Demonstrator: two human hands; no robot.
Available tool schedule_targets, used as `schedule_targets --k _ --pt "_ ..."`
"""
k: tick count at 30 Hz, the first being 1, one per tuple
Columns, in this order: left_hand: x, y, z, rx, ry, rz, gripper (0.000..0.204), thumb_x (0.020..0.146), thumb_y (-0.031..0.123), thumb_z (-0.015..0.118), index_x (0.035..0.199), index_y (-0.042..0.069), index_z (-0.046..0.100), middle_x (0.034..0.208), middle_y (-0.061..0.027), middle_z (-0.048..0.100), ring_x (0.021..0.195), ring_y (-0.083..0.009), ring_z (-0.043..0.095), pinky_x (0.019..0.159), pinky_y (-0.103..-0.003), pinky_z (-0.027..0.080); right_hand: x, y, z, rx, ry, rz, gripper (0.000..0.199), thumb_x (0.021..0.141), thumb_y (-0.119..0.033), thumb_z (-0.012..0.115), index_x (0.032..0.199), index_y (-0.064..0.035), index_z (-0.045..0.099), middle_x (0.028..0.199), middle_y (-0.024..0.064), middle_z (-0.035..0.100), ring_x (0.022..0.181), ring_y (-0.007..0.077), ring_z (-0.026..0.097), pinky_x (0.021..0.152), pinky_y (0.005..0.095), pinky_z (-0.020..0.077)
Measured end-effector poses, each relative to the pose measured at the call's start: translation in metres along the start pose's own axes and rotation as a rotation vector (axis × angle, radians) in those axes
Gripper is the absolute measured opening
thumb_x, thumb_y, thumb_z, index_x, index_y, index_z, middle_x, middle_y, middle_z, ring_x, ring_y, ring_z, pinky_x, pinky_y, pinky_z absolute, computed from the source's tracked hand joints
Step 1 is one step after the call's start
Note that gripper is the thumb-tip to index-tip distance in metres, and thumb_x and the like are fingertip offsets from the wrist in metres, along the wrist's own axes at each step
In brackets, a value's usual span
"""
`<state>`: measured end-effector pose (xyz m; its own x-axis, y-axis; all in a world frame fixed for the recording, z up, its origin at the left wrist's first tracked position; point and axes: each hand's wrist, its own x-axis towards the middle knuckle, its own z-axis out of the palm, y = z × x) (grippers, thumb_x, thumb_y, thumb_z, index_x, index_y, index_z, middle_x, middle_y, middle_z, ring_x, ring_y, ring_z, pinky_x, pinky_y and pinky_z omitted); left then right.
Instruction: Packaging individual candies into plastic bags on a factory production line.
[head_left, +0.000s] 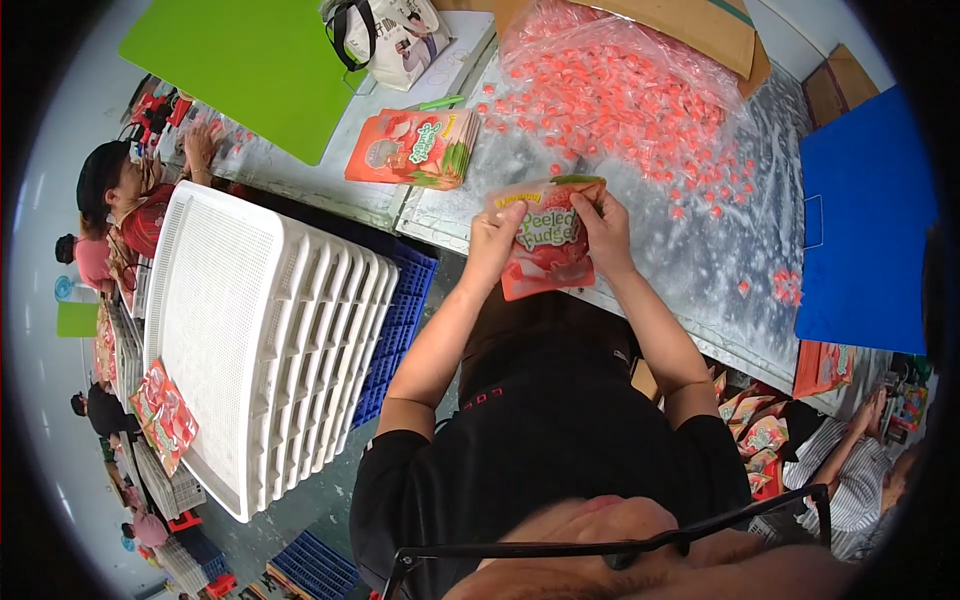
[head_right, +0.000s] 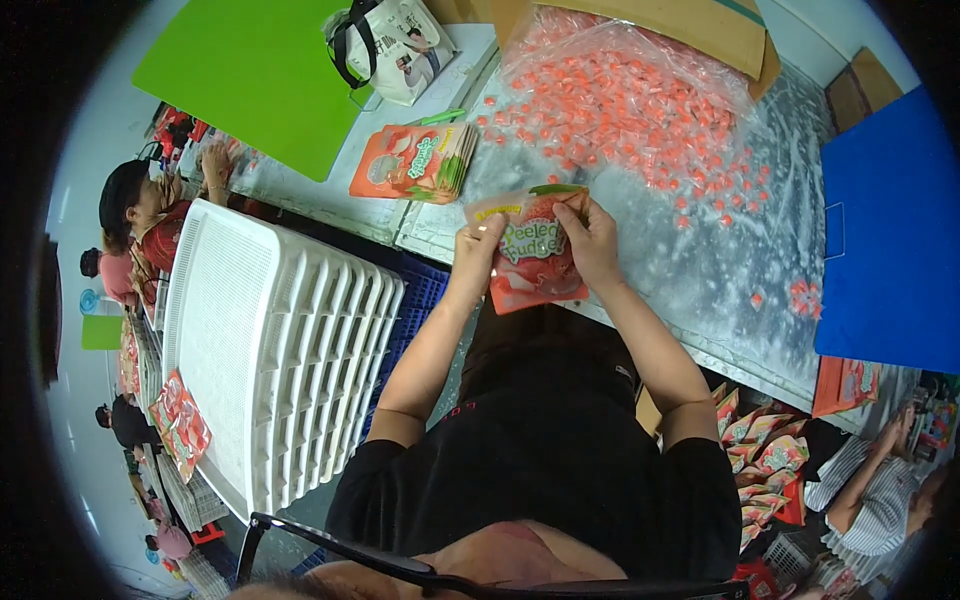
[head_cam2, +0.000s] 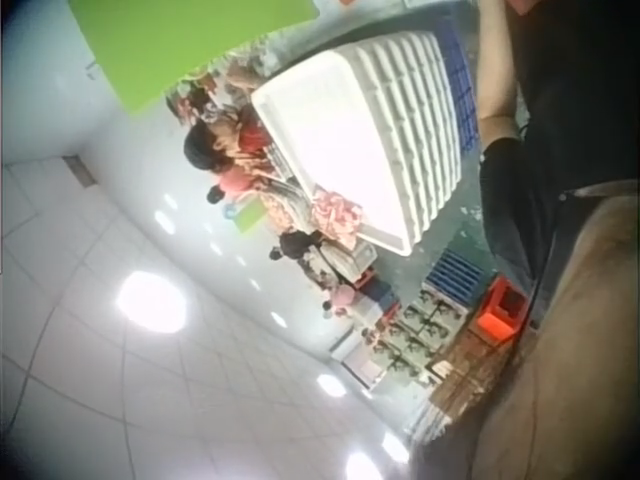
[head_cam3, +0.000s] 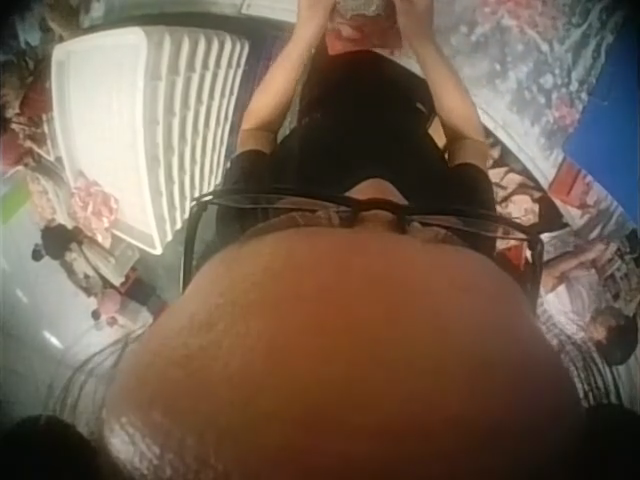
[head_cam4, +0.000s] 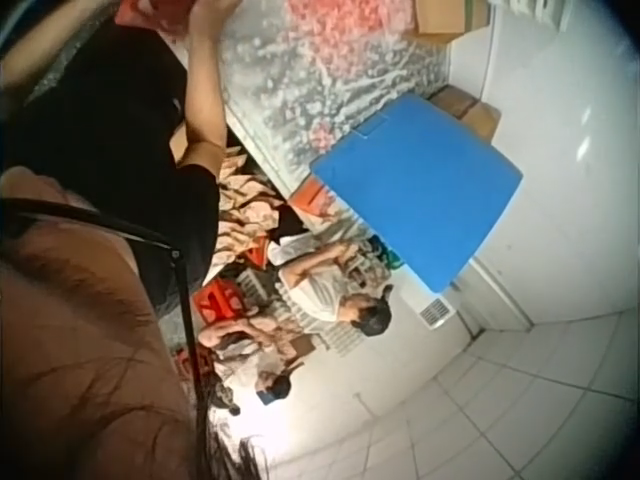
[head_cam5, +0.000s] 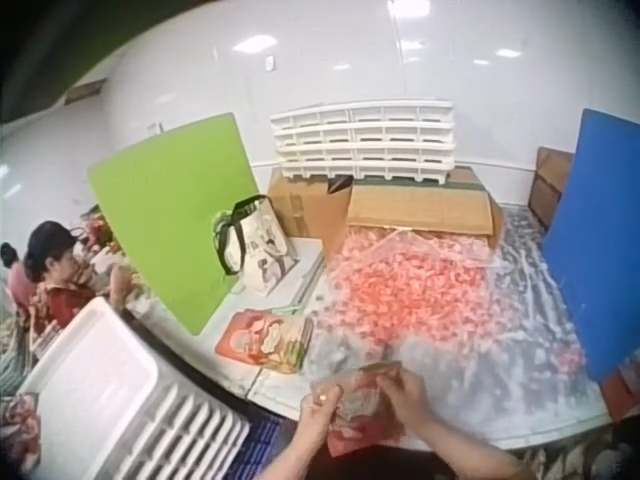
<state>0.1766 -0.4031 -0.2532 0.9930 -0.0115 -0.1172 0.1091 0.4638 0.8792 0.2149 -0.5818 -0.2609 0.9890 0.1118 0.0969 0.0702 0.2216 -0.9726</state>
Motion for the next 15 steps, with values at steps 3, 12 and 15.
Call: schedule_targets --k 3,12,15 --pt "0.006 -0.052 -0.020 0.601 0.279 0.252 0.032 0.099 0.023 0.058 0.089 -0.006 0.067 0.067 -0.0082 0.065 0.063 -0.0099 0.052 0.057 -0.032 0.045 0.002 0.020 0.000 0.071 0.071 -0.016 0.012 0.096 -0.011 0.061 0.101 -0.0006 0.065 0.096 -0.0003 0.064 0.087 0.0053 0.056 0.080 0.0224 0.0451" --pt "0.009 -0.055 -0.026 0.452 0.301 0.292 0.029 0.098 0.020 0.059 0.091 -0.007 0.069 0.076 -0.0077 0.068 0.069 -0.0086 0.054 0.065 -0.028 0.047 -0.008 0.032 0.008 0.158 0.181 0.048 0.013 0.096 -0.013 0.061 0.100 -0.0018 0.065 0.094 -0.0011 0.064 0.086 0.0058 0.055 0.079 0.0229 0.0450" --pt "0.005 -0.031 -0.016 0.231 0.173 0.144 0.022 0.094 0.015 0.065 0.094 -0.006 0.071 0.086 -0.0064 0.071 0.076 -0.0098 0.060 0.070 -0.027 0.050 -0.012 0.034 0.001 0.071 0.122 0.066 0.015 0.094 -0.014 0.065 0.100 -0.0008 0.065 0.094 -0.0009 0.065 0.084 0.0056 0.057 0.078 0.0225 0.0458"
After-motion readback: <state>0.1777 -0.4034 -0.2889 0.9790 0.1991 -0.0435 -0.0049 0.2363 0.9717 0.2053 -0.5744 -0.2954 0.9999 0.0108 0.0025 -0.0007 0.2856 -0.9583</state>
